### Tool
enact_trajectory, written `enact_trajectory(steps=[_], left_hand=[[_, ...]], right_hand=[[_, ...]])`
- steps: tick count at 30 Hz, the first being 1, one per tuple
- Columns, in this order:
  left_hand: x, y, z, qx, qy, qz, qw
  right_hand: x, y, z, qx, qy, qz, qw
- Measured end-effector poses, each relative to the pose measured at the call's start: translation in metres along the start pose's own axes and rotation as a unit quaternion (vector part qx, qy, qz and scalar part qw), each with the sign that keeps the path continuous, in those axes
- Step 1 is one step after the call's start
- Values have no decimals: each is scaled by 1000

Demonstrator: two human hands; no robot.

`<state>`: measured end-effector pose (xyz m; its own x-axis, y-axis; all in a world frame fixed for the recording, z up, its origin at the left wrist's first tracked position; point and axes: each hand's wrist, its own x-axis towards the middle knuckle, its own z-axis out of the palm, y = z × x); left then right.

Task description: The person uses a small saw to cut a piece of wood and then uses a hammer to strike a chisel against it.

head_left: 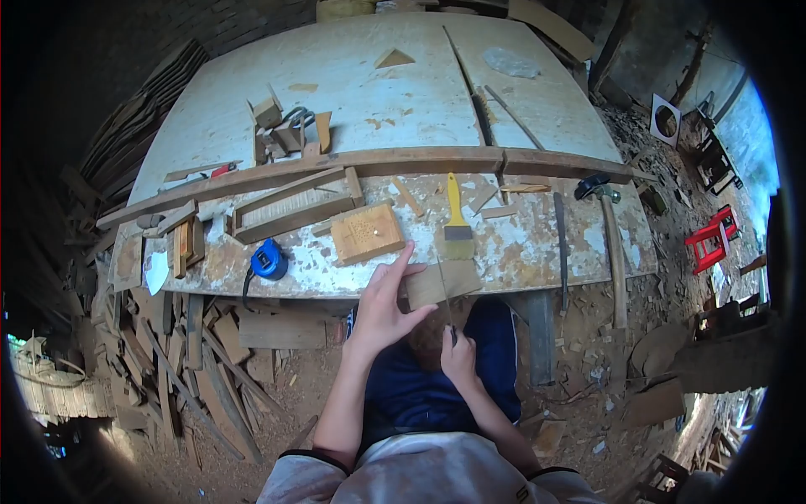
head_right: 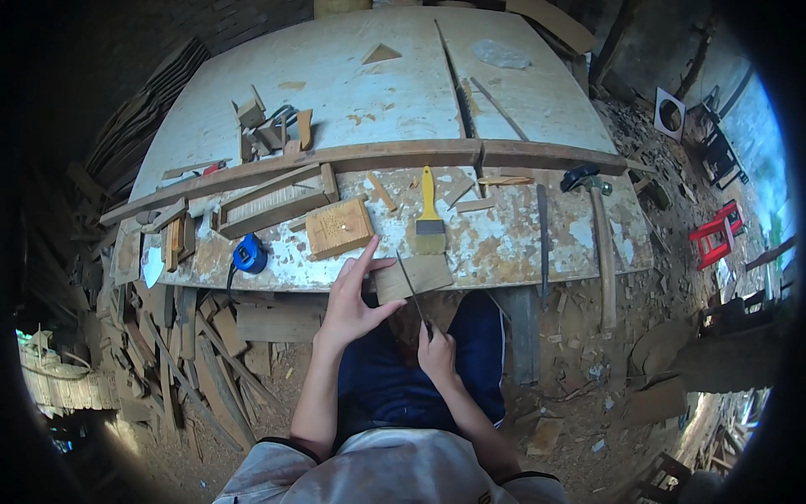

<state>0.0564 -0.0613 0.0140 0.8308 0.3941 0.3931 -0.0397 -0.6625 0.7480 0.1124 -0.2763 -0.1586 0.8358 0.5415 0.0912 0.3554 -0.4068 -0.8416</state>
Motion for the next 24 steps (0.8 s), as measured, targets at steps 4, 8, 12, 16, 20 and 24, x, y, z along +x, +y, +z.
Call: enact_trajectory(steps=[4, 8, 12, 16, 20, 24], left_hand=[[2, 2, 0, 0, -3, -2, 1000], [2, -7, 2, -54, 41, -13, 998], [8, 3, -1, 16, 4, 0, 1000], [2, 0, 3, 8, 5, 5, 1000], [6, 3, -1, 2, -7, -6, 1000], [1, 0, 2, -3, 2, -5, 1000]], right_hand=[[-30, 55, 23, -36, 1, 0, 999], [-26, 39, 12, -30, -4, 33, 999], [-26, 46, 2, -18, -18, 37, 999], [-8, -3, -4, -6, -32, 25, 999], [-24, 43, 13, -33, -13, 18, 999], [-16, 10, -1, -39, -21, 33, 998]])
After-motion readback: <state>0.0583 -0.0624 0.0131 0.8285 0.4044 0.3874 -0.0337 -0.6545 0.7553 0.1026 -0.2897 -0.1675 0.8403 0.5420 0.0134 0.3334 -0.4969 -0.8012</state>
